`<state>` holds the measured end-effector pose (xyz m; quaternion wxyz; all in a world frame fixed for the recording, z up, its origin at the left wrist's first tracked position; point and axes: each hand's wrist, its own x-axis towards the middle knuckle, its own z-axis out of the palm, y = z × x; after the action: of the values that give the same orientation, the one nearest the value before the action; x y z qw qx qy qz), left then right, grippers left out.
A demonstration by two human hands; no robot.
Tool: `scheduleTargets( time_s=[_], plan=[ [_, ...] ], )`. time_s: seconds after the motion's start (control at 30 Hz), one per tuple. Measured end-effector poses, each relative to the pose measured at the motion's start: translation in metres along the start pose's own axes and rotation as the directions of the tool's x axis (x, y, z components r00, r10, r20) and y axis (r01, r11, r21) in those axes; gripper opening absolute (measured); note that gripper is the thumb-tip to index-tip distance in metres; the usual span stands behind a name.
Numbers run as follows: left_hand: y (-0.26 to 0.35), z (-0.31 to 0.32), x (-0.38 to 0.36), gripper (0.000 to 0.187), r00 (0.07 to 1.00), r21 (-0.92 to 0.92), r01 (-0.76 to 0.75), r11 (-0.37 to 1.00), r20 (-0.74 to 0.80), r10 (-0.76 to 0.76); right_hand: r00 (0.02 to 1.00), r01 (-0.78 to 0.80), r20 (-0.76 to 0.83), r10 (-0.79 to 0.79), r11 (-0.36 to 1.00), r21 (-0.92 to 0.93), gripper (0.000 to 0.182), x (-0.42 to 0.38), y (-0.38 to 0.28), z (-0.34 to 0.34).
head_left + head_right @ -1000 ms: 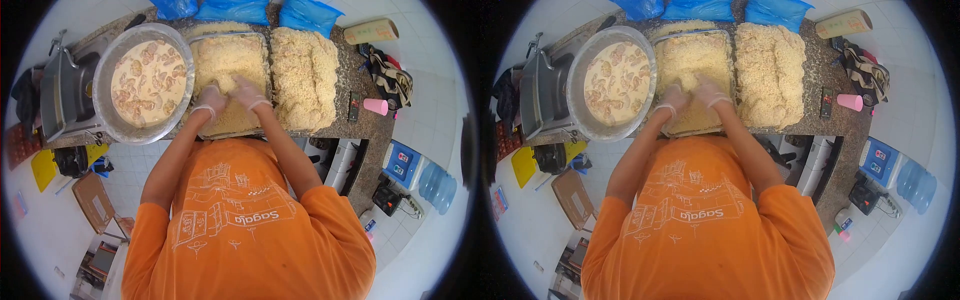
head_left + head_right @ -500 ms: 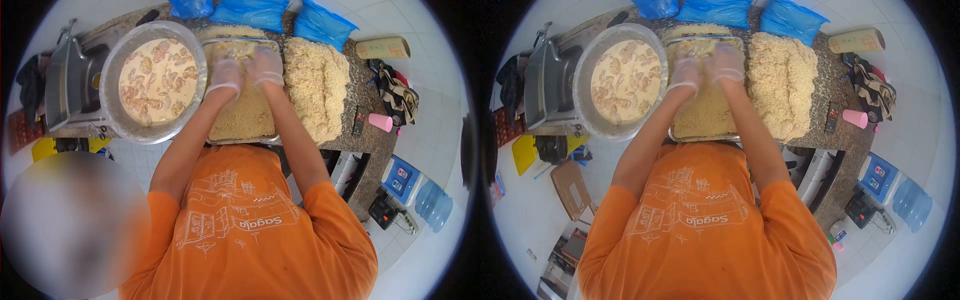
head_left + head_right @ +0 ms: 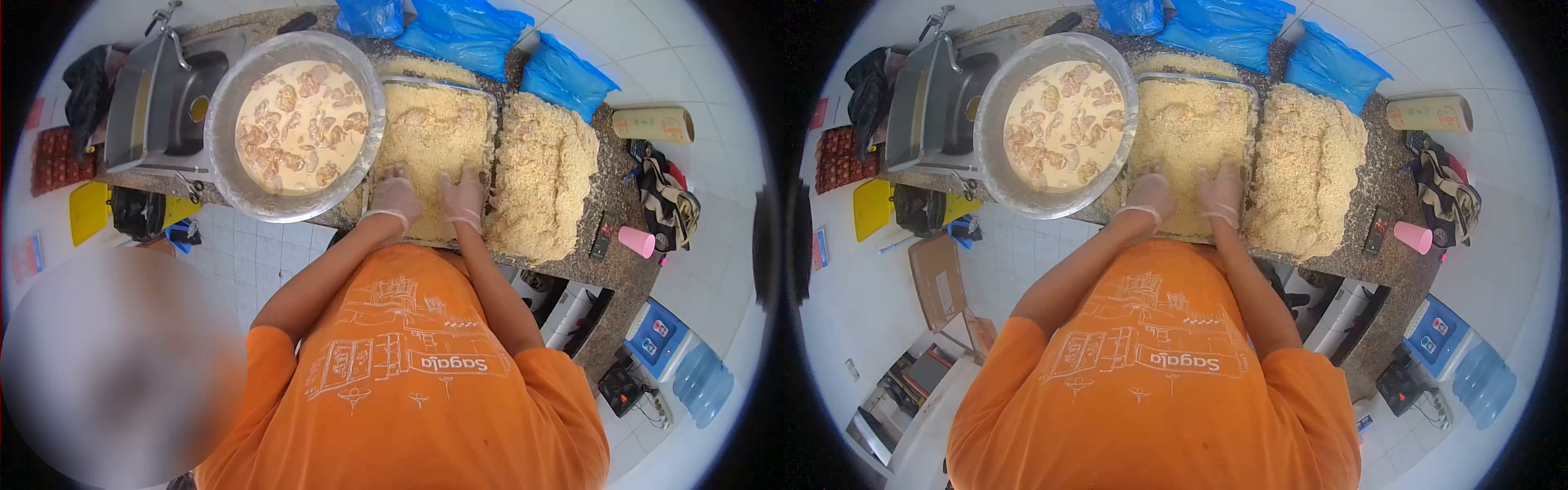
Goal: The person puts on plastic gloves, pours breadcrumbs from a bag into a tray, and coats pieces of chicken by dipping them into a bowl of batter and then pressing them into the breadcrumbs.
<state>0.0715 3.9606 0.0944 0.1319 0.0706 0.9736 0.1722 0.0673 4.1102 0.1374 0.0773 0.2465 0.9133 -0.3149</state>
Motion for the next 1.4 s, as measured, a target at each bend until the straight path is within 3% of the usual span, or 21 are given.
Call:
scheduleTargets(
  time_s=[0.03, 0.1, 0.13, 0.2, 0.27, 0.3, 0.37, 0.4, 0.47, 0.6, 0.67, 0.7, 0.8, 0.93, 1.03, 1.1, 1.17, 1.2, 1.23, 1.3, 1.4],
  plan=[
    [0.002, 0.006, 0.001, 0.039, 0.997, -0.03, 0.05, 0.998, -0.053, -0.052, 0.908, -0.323, 0.297, 0.296, 0.945, 0.045, 0.057, -0.003, -0.013, -0.003],
    [0.017, -0.028, 0.025, 0.038, 0.894, -0.242, 0.148, 0.959, 0.447, -0.025, 0.904, -0.351, 0.306, 0.299, 0.927, 0.133, 0.058, 0.015, 0.008, 0.02],
    [0.026, -0.054, 0.028, 0.036, 0.882, -0.308, 0.142, 0.941, 0.47, 0.021, 0.893, -0.39, 0.323, 0.312, 0.896, 0.213, 0.06, 0.025, 0.032, 0.04],
    [0.04, -0.098, 0.029, 0.036, 0.929, -0.52, 0.151, 0.841, 0.365, 0.059, 0.938, 0.212, 0.32, -0.13, 0.949, -0.235, 0.048, 0.048, 0.072, 0.034],
    [0.048, -0.076, 0.038, 0.038, 0.989, -0.527, 0.148, 0.837, 0.06, -0.137, 0.817, 0.545, 0.204, -0.539, 0.609, -0.576, 0.036, 0.092, 0.101, 0.03],
    [0.044, -0.134, 0.049, 0.048, 0.942, -0.382, 0.189, 0.905, 0.33, -0.058, 0.933, 0.354, 0.308, -0.188, 0.636, -0.685, 0.038, 0.093, 0.034, 0.013],
    [0.039, -0.062, 0.085, 0.064, 0.998, -0.204, -0.013, 0.979, -0.065, 0.0, 0.991, 0.011, -0.104, -0.08, 0.839, -0.545, 0.051, 0.09, -0.023, 0.004],
    [0.04, -0.035, 0.092, 0.067, 0.979, -0.342, 0.058, 0.938, -0.165, -0.121, 0.86, 0.214, -0.284, -0.423, 0.805, -0.553, 0.059, 0.134, 0.032, 0.041],
    [0.026, -0.052, 0.099, 0.069, 0.985, -0.288, -0.042, 0.957, 0.148, 0.088, 0.93, 0.289, -0.044, -0.366, 0.799, -0.527, 0.063, 0.136, 0.029, 0.053],
    [0.026, -0.092, 0.075, 0.08, 0.927, -0.273, -0.132, 0.953, 0.306, 0.216, 0.904, 0.4, 0.089, -0.417, 0.757, -0.517, 0.062, 0.109, 0.003, 0.011],
    [0.019, -0.025, 0.085, 0.079, 0.947, -0.118, -0.315, 0.942, 0.026, 0.32, 0.795, 0.563, 0.247, -0.554, 0.523, -0.64, 0.057, 0.121, 0.053, 0.041],
    [0.02, -0.016, 0.086, 0.079, 0.931, -0.056, -0.363, 0.93, -0.064, 0.36, 0.865, 0.492, 0.262, -0.428, 0.62, -0.611, 0.053, 0.113, 0.034, 0.033],
    [0.036, -0.049, 0.086, 0.074, 0.869, -0.111, -0.273, 0.956, 0.398, 0.295, 0.905, 0.325, 0.416, -0.082, 0.766, -0.555, 0.046, 0.093, -0.033, -0.012],
    [0.024, -0.019, 0.102, 0.059, 0.898, 0.13, -0.399, 0.908, 0.256, 0.358, 0.822, 0.548, 0.206, -0.531, 0.637, -0.542, 0.037, 0.108, 0.026, 0.014],
    [0.029, -0.063, 0.1, 0.048, 0.792, -0.068, -0.426, 0.902, 0.454, 0.408, 0.839, 0.513, 0.47, -0.273, 0.683, -0.52, 0.036, 0.102, -0.033, -0.02],
    [0.029, -0.035, 0.096, 0.032, 0.899, 0.079, -0.388, 0.918, 0.252, 0.358, 0.72, 0.653, 0.612, -0.329, 0.62, -0.435, 0.04, 0.078, -0.033, -0.018],
    [0.022, -0.02, 0.105, 0.026, 0.922, 0.003, -0.37, 0.929, 0.127, 0.366, 0.687, 0.725, 0.609, -0.396, 0.425, -0.542, 0.036, 0.084, 0.002, 0.013],
    [0.018, -0.022, 0.108, 0.024, 0.924, -0.034, -0.371, 0.928, 0.082, 0.372, 0.687, 0.716, 0.301, -0.661, 0.687, -0.123, 0.025, 0.126, 0.066, 0.058],
    [0.015, -0.017, 0.115, 0.024, 0.92, -0.061, -0.384, 0.921, 0.059, 0.387, 0.665, 0.725, 0.35, -0.66, 0.683, -0.091, 0.024, 0.112, 0.032, 0.034],
    [0.009, 0.006, 0.139, 0.024, 0.927, -0.005, -0.373, 0.928, 0.034, 0.373, 0.521, 0.846, 0.252, -0.815, 0.457, -0.274, 0.028, 0.118, 0.033, 0.021],
    [0.029, -0.055, 0.118, 0.021, 0.913, 0.079, -0.4, 0.913, 0.126, 0.389, 0.68, 0.722, 0.483, -0.552, 0.619, -0.309, 0.04, 0.117, -0.003, -0.021]
  ],
)
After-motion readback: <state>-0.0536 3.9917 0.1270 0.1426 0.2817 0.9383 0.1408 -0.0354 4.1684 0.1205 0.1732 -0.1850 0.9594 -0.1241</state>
